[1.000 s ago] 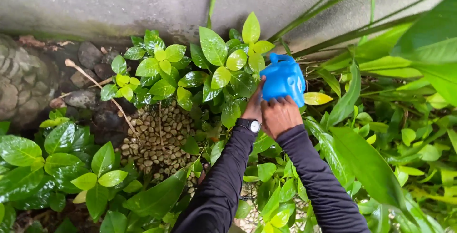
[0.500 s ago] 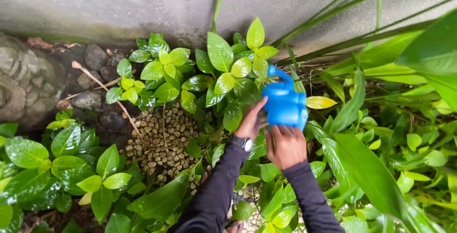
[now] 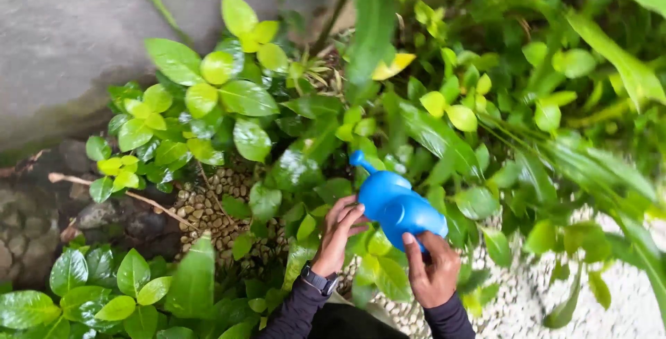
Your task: The person waters various plants in a garden using a blue watering can. They repeatedly fill the watering can from a red bucket and pour water onto different plants, moving around the garden area.
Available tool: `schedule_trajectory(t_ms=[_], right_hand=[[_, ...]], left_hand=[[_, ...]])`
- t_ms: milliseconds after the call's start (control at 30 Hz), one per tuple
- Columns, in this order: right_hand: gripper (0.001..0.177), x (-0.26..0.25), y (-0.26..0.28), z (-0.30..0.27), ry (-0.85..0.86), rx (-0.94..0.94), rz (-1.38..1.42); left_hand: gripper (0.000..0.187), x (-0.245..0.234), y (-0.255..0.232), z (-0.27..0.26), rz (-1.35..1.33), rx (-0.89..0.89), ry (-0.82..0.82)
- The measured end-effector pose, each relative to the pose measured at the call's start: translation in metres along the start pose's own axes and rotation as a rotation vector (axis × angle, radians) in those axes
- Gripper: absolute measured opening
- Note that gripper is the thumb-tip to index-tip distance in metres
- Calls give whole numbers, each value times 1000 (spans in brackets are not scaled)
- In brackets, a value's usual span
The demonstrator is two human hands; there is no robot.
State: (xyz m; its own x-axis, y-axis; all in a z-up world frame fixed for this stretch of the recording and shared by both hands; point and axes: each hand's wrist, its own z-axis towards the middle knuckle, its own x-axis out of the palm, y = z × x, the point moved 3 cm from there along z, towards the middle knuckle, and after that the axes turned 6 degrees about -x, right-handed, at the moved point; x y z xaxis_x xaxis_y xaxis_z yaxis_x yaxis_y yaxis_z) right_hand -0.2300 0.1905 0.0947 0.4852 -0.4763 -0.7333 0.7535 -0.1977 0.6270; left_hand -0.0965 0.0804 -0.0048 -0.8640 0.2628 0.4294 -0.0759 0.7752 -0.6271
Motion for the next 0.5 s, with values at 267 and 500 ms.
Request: schedule_trajectory(t_ms=[267, 500], right_hand=[[42, -96, -66, -111, -352, 300, 332], [41, -161, -123, -233, -659, 460, 522]], left_hand=[[57, 95, 73, -47, 192, -34, 123], [72, 175, 176, -85, 171, -349, 346]])
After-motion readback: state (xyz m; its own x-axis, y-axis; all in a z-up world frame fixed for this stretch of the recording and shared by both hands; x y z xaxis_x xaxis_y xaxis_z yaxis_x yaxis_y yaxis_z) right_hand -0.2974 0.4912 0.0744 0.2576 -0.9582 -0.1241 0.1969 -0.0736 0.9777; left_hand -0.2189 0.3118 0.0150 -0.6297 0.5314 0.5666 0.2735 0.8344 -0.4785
